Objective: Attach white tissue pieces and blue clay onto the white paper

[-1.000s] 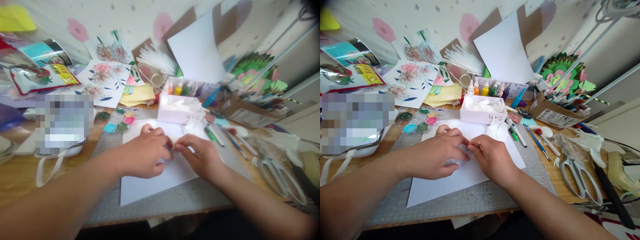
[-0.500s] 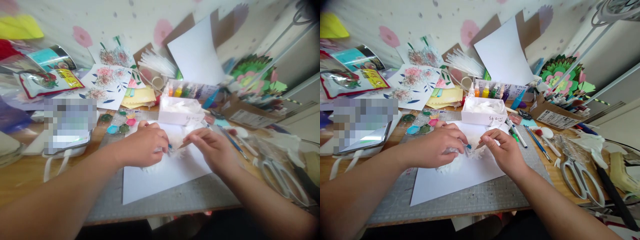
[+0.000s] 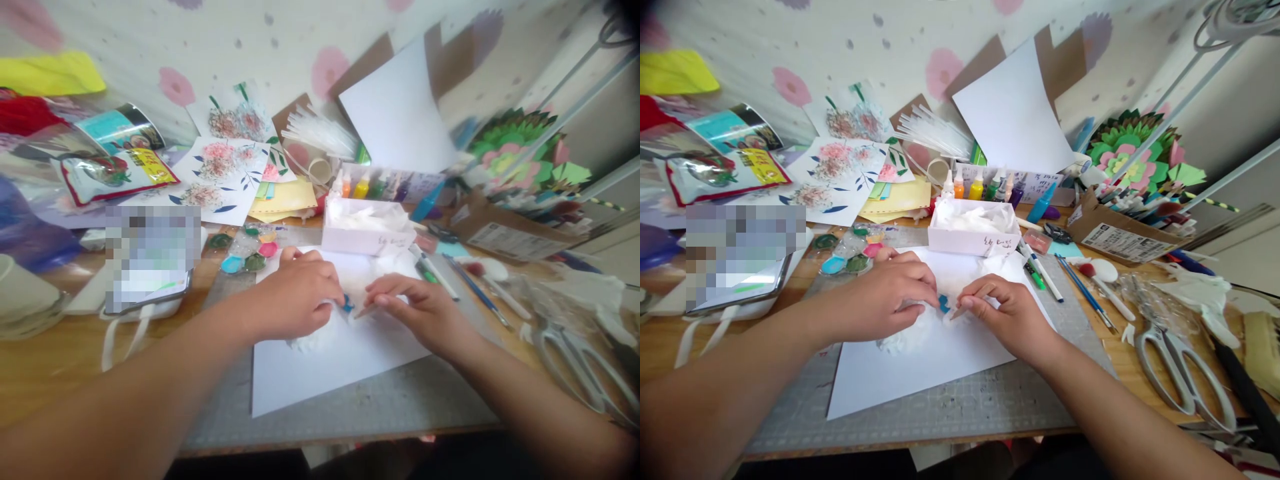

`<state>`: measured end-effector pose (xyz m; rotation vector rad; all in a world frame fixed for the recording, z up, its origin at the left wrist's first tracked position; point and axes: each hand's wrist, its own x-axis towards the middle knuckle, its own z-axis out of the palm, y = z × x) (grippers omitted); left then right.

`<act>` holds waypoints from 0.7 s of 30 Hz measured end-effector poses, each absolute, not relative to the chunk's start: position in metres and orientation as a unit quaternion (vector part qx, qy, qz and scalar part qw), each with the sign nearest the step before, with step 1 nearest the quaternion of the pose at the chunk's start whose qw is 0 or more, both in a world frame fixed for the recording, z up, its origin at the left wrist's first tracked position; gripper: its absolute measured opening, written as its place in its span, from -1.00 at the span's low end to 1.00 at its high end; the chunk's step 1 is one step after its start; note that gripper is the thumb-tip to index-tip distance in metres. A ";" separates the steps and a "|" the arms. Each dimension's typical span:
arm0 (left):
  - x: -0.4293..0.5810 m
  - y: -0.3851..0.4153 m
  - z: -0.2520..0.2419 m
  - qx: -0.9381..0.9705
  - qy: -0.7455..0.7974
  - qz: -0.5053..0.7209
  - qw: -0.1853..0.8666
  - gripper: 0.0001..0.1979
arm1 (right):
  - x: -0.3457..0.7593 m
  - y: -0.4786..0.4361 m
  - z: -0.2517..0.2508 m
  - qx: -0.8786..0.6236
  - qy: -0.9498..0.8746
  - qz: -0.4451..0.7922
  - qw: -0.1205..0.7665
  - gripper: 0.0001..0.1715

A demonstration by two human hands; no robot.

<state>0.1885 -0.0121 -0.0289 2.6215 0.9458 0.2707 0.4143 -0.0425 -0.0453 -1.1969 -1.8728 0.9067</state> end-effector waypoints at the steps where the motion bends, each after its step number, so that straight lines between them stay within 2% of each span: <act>1: 0.189 -0.013 -0.029 0.924 0.326 0.093 0.178 -0.73 | 0.417 -0.043 -0.045 -0.470 -0.723 0.353 0.362 -0.83; 10: 0.194 -0.021 -0.030 0.934 0.290 0.071 0.199 -0.73 | 0.425 -0.042 -0.035 -0.484 -0.710 0.338 0.384 -0.86; 15: 0.194 -0.020 -0.031 0.930 0.298 0.081 0.199 -0.77 | 0.450 -0.029 -0.028 -0.535 -0.668 0.213 0.471 -0.82; 21: 0.193 -0.021 -0.033 0.938 0.276 0.096 0.188 -0.74 | 0.459 -0.018 -0.034 -0.590 -0.656 0.208 0.423 -0.76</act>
